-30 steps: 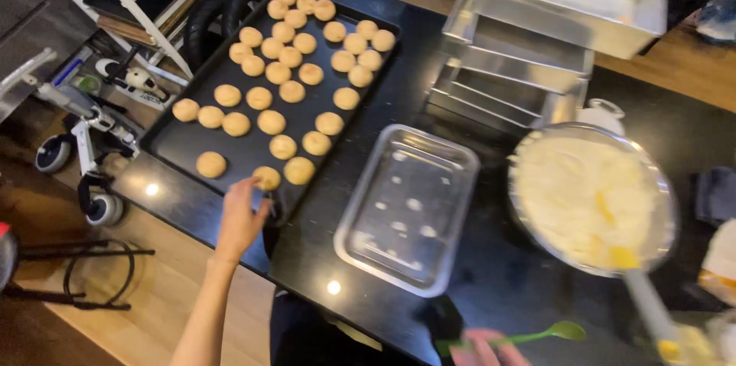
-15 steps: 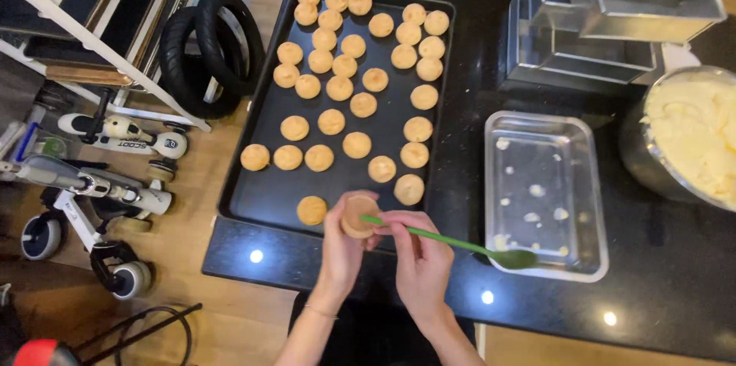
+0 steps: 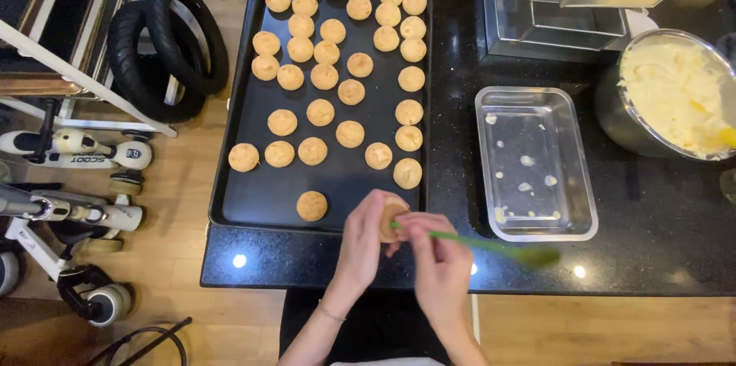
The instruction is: Preparing pastry shells by inspecting/cleaning them with a tool and arranging them on a baking tray.
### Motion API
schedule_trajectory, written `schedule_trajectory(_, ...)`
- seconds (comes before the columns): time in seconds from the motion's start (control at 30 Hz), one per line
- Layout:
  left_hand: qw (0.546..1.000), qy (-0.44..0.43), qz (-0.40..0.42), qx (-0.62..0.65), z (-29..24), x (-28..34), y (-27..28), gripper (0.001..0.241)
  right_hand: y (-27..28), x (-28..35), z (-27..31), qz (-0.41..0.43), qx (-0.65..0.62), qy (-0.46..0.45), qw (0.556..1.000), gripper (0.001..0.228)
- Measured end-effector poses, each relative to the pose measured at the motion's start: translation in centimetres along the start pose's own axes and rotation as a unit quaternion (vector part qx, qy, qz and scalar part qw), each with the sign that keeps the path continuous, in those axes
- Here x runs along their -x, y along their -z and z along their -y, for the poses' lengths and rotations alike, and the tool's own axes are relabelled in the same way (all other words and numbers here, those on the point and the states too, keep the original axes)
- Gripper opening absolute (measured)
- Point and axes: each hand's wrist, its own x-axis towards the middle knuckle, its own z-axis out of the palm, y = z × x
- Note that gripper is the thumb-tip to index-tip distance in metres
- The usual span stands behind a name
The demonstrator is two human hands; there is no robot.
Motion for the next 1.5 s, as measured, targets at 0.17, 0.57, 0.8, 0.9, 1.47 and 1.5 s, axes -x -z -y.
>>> schedule_trajectory(0.17,0.986,0.084,0.069,0.123,2.2,-0.7,-0.8,0.045,0.2,0.7,-2.7,-0.052,-0.156,-0.206,0.965,0.017)
schedule_trajectory(0.57,0.77,-0.123,0.073,-0.621,8.0,-6.5,-0.7,0.061,4.8,-1.2,-9.3,-0.1,-0.007,-0.223,0.97,0.02)
schedule_trajectory(0.8,0.72,-0.291,0.13,-0.617,9.2,-12.8,-0.2,0.068,5.8,-4.1,-8.7,-0.122,-0.152,-0.219,0.956,0.021)
schedule_trajectory(0.9,0.919,-0.109,0.083,-0.369,6.5,-11.5,-1.4,0.048,6.0,-4.5,-7.4,-0.128,-0.075,-0.141,0.979,0.022)
schedule_trajectory(1.47,0.995,0.069,0.013,0.065,-0.2,-1.6,-1.4,0.061,1.8,-2.8,-1.4,0.108,0.019,0.053,0.993,0.012)
schedule_trajectory(1.5,0.995,0.071,0.017,0.062,-0.1,-1.2,-1.2,0.062,1.5,-2.5,-1.6,0.122,0.023,0.08,0.989,0.013)
